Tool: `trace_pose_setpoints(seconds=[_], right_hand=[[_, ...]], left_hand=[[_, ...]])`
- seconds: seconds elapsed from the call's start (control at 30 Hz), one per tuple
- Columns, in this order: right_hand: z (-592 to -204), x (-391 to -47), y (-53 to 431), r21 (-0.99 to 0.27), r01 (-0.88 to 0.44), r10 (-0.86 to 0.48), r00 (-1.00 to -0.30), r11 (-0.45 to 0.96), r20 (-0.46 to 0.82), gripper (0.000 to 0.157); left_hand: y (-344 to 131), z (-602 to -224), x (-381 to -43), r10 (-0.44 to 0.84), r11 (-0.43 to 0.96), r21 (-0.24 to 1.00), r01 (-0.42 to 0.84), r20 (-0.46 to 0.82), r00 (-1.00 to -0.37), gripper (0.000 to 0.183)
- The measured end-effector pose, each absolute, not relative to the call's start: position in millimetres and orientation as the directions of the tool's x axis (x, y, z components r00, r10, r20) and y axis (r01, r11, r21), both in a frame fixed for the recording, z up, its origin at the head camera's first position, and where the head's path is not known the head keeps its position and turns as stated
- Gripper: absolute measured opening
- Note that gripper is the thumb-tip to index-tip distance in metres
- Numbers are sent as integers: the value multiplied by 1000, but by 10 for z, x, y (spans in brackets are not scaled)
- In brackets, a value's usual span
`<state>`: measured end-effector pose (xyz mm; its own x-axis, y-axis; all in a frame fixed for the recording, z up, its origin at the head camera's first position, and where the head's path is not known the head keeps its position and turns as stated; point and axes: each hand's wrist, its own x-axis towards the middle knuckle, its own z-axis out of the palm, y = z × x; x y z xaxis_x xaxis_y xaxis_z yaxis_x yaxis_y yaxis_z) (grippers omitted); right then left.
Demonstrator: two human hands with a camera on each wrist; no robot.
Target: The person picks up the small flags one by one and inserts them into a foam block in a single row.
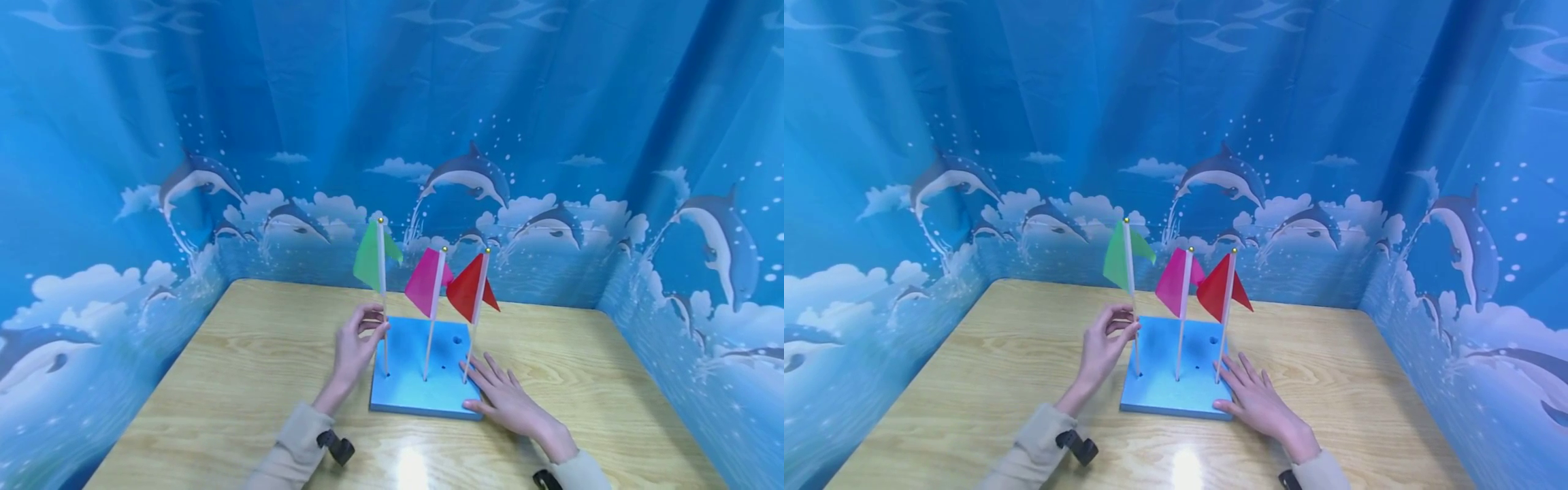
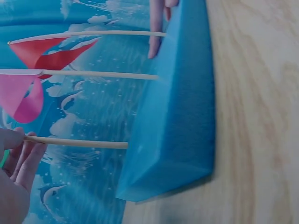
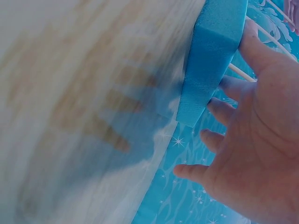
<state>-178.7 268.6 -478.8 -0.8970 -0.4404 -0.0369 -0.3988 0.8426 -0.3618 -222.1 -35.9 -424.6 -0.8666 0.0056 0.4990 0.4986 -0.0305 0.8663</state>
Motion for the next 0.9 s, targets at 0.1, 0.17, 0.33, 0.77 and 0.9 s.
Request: trace_pose_setpoints(seconds=[0.1,0.17,0.33,0.77,0.9], right_hand=[[-4780,-1786,2683,-360,-403,-443,-896,841,-33,69],[-4773,-1782,2679,-360,-401,-440,-897,842,-32,69],[-4779,-1788,2671,-350,-388,-429,-902,853,-46,70],[-4780,-1796,2668,-343,-372,-417,-906,863,-68,72],[-4773,-1787,2670,-353,-377,-422,-905,856,-58,71]], left_hand=[[-348,-4285,-2214,5,-37,869,494,495,-869,27],[-346,-4309,-2215,7,-47,867,496,496,-868,27],[-343,-4356,-2216,19,-59,867,494,496,-868,28],[-334,-4456,-2197,76,-32,873,488,488,-869,25],[-328,-4483,-2179,88,-18,881,472,472,-877,25]])
